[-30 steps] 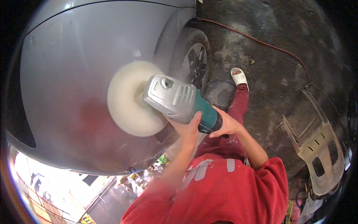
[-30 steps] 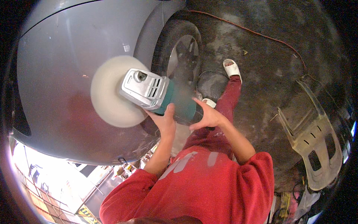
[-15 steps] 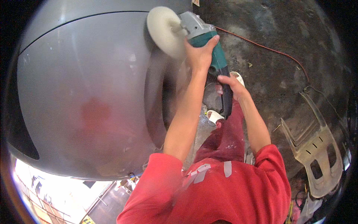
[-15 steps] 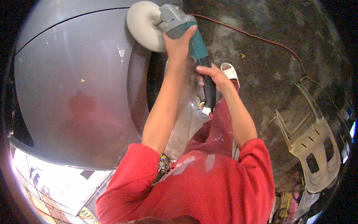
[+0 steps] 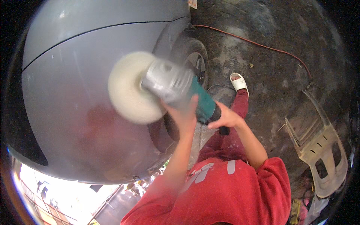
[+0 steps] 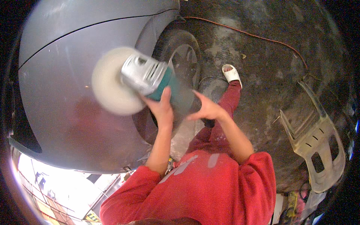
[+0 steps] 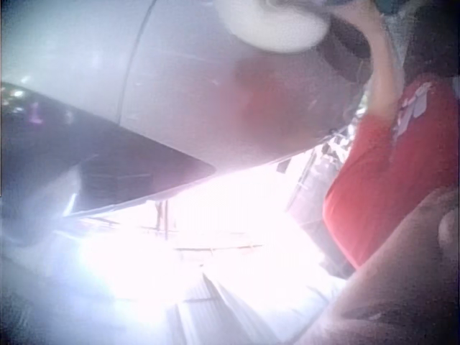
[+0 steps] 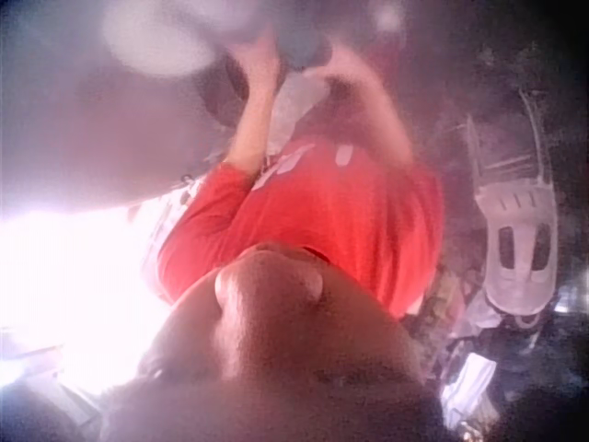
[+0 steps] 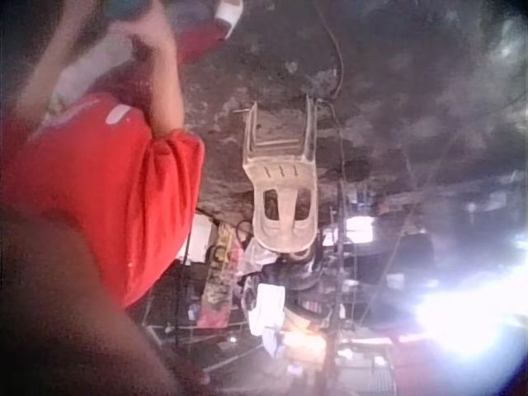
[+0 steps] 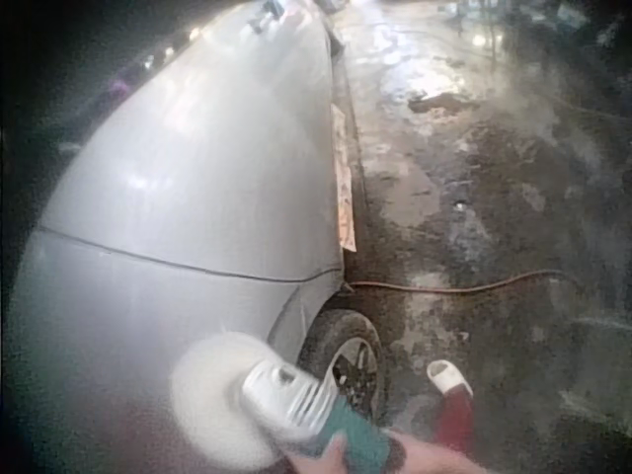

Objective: The person uses a handheld electric polisher with a buffing pad to smooth the surface of a silver car's front fender. They move the tool in circular motions across the panel, occasionally pausing to wipe the area with their hand to check the finish.

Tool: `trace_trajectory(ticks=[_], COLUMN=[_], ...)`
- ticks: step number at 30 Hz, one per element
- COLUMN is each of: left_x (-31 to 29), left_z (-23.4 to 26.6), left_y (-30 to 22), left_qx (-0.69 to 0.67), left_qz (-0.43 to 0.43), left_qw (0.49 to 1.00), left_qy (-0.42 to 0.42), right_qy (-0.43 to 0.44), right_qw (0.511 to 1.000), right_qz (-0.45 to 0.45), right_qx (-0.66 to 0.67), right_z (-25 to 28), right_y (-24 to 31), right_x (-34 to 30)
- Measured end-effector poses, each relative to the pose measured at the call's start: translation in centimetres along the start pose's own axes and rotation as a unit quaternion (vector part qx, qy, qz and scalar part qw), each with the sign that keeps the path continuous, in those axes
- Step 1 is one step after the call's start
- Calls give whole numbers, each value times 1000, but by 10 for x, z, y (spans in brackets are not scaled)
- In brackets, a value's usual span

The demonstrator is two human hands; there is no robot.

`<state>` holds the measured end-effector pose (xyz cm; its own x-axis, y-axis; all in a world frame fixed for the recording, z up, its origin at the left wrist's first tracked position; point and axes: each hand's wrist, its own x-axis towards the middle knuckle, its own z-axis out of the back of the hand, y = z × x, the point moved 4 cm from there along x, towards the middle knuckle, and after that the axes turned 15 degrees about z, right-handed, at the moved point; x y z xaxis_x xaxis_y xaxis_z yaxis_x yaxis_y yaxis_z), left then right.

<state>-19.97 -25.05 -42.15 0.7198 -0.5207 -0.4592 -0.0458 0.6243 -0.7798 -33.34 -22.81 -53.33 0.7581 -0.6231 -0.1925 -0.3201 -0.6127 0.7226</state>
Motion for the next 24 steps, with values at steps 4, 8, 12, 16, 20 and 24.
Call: trace_trajectory(ticks=[4, 8, 12, 16, 20, 24], left_x=[77, 104, 81, 19, -59, -104], left_z=[-66, -107, -84, 3, 100, 206], left_y=[-1, -15, -16, 3, 32, 108], left_qx=[68, -22, 33, 80, -34, 12], left_qz=[-70, -26, -31, -20, 9, -78], left_qw=[993, 992, 995, 996, 999, 997], left_qy=[66, 119, 88, 38, 0, -25], right_qy=[-138, -157, -122, -111, -12, 58], right_qw=[985, 975, 985, 992, 996, 979], right_qz=[-24, -43, -25, -50, 4, 53], right_qx=[99, 149, 118, 24, -92, -188], right_z=[38, 57, 42, -16, -83, -148], right_y=[3, 23, 27, 15, -38, -64], right_x=[21, 39, 23, -21, -58, -86])
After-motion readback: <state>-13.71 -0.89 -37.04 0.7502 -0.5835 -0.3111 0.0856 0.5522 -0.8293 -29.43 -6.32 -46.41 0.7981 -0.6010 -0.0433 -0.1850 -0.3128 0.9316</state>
